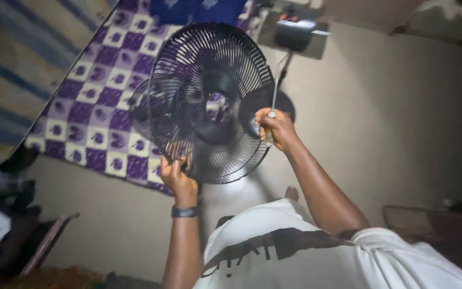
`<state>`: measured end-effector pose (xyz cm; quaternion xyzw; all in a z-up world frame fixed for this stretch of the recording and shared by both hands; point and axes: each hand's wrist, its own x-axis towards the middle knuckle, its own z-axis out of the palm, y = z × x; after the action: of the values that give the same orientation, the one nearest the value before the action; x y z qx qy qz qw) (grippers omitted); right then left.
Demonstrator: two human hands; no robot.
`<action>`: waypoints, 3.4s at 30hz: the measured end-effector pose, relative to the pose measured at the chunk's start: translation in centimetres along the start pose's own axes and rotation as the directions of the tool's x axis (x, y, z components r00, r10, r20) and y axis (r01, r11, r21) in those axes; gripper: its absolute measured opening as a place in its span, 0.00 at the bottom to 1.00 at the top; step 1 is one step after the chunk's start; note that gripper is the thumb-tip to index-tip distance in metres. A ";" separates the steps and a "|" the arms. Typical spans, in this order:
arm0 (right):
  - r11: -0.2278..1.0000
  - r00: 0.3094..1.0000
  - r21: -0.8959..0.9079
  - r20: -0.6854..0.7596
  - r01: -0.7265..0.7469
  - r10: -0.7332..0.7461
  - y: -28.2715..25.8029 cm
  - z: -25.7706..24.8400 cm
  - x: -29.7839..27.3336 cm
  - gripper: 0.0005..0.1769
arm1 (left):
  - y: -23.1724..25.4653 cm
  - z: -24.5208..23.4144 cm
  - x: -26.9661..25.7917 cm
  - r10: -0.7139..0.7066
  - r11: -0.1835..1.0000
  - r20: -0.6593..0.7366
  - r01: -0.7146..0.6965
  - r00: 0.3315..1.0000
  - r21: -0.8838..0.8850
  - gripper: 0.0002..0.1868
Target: The person assembles a standing fan by attaching the front grill to the fan head, securing the motor housing to the stand, and tightening screws with a screwdriver. The person then attaches the rear grill and secures it.
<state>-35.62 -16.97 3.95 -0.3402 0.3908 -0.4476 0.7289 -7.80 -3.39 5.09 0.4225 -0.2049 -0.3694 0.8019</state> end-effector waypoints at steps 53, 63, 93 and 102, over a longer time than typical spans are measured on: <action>0.946 0.953 -0.232 0.143 -0.229 0.266 -21.9 -41.3 29.1 0.12 | -33.0 42.1 -2.9 0.440 0.751 -0.032 -0.348 0.897 0.560 0.28; 0.907 0.832 -0.253 0.369 -0.338 0.413 -18.5 -37.2 35.2 0.21 | -34.8 44.4 -4.1 0.565 0.659 -0.170 -0.317 0.807 0.682 0.24; 0.711 0.707 0.151 0.365 -0.687 0.605 -14.2 -33.7 40.4 0.03 | -37.5 41.3 -5.3 0.590 0.635 -0.182 -0.312 0.787 0.707 0.26; 0.714 0.680 0.100 0.420 -0.693 0.601 -15.7 -34.0 39.2 0.05 | -36.0 42.1 -6.4 0.364 0.636 -0.230 -0.061 0.903 0.769 0.30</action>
<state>-59.85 -63.72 -8.94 -0.1585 0.2868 -0.1340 0.9352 -53.98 -33.90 -1.30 0.7461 -0.2348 -0.0687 0.6193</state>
